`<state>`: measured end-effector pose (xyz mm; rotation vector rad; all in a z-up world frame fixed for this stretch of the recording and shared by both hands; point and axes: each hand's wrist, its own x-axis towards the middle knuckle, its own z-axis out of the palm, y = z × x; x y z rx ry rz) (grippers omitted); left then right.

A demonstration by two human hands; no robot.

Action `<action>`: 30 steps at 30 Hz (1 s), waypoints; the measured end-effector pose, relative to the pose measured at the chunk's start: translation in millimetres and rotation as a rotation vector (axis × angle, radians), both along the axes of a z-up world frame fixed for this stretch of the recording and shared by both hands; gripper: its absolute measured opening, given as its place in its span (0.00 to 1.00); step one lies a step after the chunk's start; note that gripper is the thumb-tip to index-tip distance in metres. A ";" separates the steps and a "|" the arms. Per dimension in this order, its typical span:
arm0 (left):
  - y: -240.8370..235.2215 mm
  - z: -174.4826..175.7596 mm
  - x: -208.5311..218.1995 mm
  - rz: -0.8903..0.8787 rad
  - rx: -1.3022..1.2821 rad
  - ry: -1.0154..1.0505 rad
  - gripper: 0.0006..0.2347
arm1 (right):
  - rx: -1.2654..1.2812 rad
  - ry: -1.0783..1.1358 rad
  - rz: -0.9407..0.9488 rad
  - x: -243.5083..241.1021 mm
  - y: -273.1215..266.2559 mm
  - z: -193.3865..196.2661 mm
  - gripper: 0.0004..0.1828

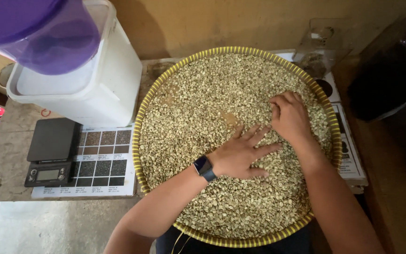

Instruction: The person sorts green coffee beans in a large woven tray by hand, picking out defective beans and placing them into a small clear container. The person repeatedly sifts through the beans and removes unwanted items throughout the clip.

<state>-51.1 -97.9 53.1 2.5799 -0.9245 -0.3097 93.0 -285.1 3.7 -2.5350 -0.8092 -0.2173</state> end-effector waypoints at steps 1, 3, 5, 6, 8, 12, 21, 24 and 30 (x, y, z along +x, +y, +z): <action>1.0 -2.2 3.7 0.000 -0.002 0.003 0.34 | -0.002 0.003 0.000 -0.4 -1.2 -1.1 0.11; 4.7 -5.6 11.9 0.056 0.086 0.031 0.29 | -0.002 -0.013 0.023 0.5 -1.2 -1.5 0.10; 16.4 -20.4 23.1 0.108 0.095 -0.029 0.29 | 0.003 -0.002 0.029 0.2 -2.0 -0.8 0.11; 21.8 -28.3 27.2 0.157 0.107 -0.089 0.29 | 0.009 0.008 0.030 -1.2 -2.9 -0.8 0.11; 40.4 -51.4 39.4 0.241 0.090 -0.183 0.29 | -0.015 0.000 0.038 -2.1 -2.3 2.2 0.11; 75.1 -62.8 51.7 0.424 0.043 -0.302 0.31 | 0.007 0.022 0.064 -0.2 -2.0 1.6 0.11; 125.1 -14.0 46.4 0.594 0.018 -0.260 0.22 | 0.030 0.006 0.168 -8.5 0.8 15.0 0.07; 127.2 -15.9 44.7 0.605 -0.001 -0.239 0.22 | 0.086 0.029 0.291 -21.5 7.4 28.1 0.06; 127.5 -22.4 48.2 0.590 -0.023 -0.172 0.22 | 0.021 0.432 0.515 -66.8 26.4 90.6 0.03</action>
